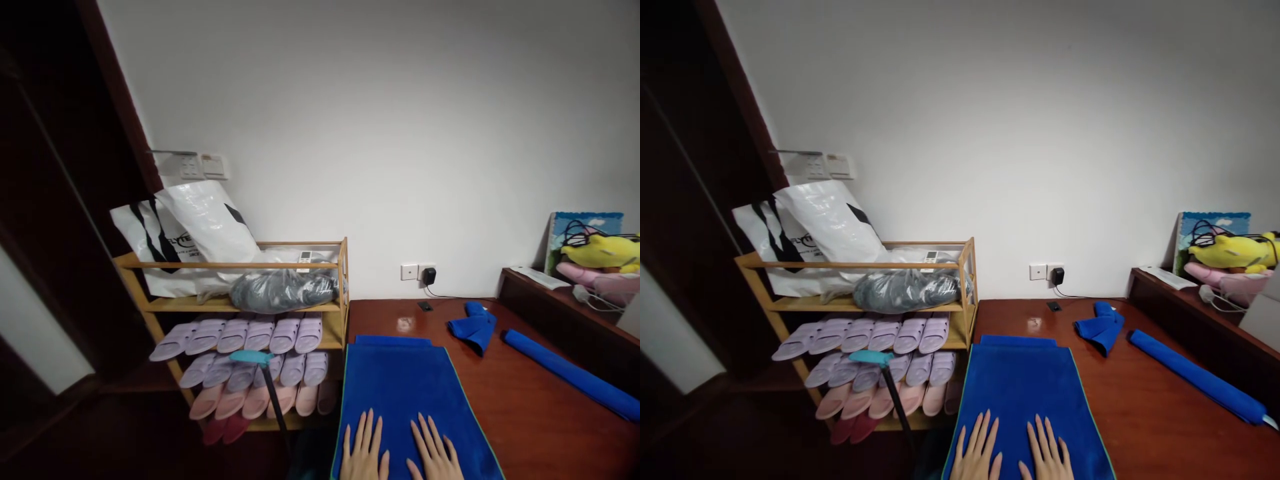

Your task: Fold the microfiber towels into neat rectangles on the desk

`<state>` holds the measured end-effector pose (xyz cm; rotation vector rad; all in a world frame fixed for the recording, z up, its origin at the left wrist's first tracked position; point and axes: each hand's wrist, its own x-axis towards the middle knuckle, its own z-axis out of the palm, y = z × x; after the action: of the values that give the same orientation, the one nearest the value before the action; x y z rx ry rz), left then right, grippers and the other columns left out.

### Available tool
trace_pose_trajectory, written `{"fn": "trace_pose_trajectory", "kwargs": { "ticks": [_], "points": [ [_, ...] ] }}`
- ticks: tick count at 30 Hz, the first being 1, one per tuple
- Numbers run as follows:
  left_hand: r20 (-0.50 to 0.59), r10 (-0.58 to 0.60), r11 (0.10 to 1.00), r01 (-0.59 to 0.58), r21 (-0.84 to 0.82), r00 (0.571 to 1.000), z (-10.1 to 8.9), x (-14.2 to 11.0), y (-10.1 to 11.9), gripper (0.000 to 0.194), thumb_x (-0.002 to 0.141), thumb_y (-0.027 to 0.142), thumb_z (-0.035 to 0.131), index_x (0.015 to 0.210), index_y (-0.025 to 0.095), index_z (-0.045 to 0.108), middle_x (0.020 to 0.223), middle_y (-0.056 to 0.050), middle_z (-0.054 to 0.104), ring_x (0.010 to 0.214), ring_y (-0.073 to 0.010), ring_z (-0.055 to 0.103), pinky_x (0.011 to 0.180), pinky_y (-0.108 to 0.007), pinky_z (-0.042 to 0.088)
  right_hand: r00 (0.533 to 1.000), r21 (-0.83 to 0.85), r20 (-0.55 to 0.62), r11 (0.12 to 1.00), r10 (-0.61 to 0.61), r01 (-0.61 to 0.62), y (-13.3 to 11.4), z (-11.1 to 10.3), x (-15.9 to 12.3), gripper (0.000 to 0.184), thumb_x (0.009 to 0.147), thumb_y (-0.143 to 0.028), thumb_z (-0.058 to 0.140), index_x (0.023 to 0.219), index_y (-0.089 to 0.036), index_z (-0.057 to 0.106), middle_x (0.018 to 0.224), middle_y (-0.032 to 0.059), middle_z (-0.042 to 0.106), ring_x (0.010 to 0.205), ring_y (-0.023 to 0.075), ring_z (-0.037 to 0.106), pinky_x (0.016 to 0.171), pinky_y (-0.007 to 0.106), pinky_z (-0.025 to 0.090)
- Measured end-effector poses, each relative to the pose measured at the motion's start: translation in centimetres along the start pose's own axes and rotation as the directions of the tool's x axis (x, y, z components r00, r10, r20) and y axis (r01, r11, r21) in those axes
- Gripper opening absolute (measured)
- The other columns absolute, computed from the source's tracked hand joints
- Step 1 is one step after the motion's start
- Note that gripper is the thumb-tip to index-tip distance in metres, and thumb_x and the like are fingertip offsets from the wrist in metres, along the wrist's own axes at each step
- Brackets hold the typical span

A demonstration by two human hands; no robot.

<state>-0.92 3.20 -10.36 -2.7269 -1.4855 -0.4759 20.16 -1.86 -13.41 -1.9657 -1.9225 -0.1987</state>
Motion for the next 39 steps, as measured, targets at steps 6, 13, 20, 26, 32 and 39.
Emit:
{"fn": "trace_pose_trajectory", "kwargs": {
  "ticks": [6,13,20,26,32,39],
  "points": [
    [0.02,-0.069,0.998,0.069,-0.01,0.997,-3.4,3.8,0.7,0.05,0.096,0.041,0.026,0.145,0.031,0.019,0.151,0.001,0.019,0.138,-0.0245,0.022,0.111,-0.051,0.024,0.991,0.103,0.101,0.992,-0.084,0.073,0.3,-4.2,4.8,0.058,0.09,-0.056,0.029,0.142,-0.032,0.026,0.149,0.0017,0.028,0.137,0.0245,0.023,0.106,0.048,0.031],
    [0.074,-0.01,1.0,0.011,-0.011,0.997,-2.9,3.8,-0.1,0.05,0.096,0.037,0.028,0.145,0.033,0.019,0.151,0.001,0.018,0.138,-0.0243,0.022,0.11,-0.052,0.024,0.992,-0.038,0.006,0.992,0.123,-0.123,-0.3,-2.7,3.8,0.065,0.085,-0.066,0.029,0.137,-0.029,0.04,0.146,0.0057,0.033,0.135,0.0323,0.027,0.102,0.057,0.032],
    [0.09,-0.014,0.998,0.02,-0.067,0.996,-3.1,5.2,-0.4,0.051,0.096,0.046,0.022,0.145,0.035,0.012,0.153,0.004,0.014,0.14,-0.0216,0.014,0.113,-0.051,0.017,0.991,-0.094,0.0,0.986,0.137,-0.137,0.2,-2.5,4.7,0.065,0.087,-0.064,0.024,0.14,-0.029,0.034,0.149,0.0034,0.027,0.139,0.0313,0.017,0.106,0.057,0.023],
    [0.127,-0.033,0.998,0.04,-0.051,0.991,-2.1,9.7,-2.0,0.052,0.095,0.048,0.023,0.146,0.033,0.018,0.154,0.003,0.015,0.141,-0.0202,0.011,0.114,-0.049,0.014,0.987,-0.074,0.05,0.986,0.152,-0.148,1.3,-1.2,9.1,0.067,0.087,-0.064,0.021,0.141,-0.026,0.033,0.15,0.0057,0.026,0.139,0.0321,0.015,0.106,0.059,0.019],
    [0.124,-0.047,0.998,0.052,-0.041,0.991,-1.1,13.0,-3.3,0.053,0.095,0.047,0.023,0.146,0.032,0.019,0.154,0.002,0.016,0.141,-0.0208,0.012,0.113,-0.05,0.014,0.988,-0.044,0.078,0.991,0.133,-0.129,2.8,0.3,13.0,0.068,0.086,-0.066,0.023,0.14,-0.027,0.035,0.149,0.0073,0.029,0.138,0.0322,0.018,0.105,0.058,0.02],
    [0.146,-0.046,0.998,0.05,-0.029,0.988,-0.8,16.1,-4.3,0.052,0.094,0.048,0.023,0.144,0.032,0.025,0.153,0.0,0.021,0.14,-0.0209,0.015,0.112,-0.05,0.015,0.979,0.022,0.132,0.987,0.155,-0.159,3.7,0.9,16.0,0.068,0.084,-0.065,0.029,0.14,-0.027,0.035,0.15,0.0065,0.028,0.139,0.0314,0.017,0.106,0.057,0.018]
  ]
}}
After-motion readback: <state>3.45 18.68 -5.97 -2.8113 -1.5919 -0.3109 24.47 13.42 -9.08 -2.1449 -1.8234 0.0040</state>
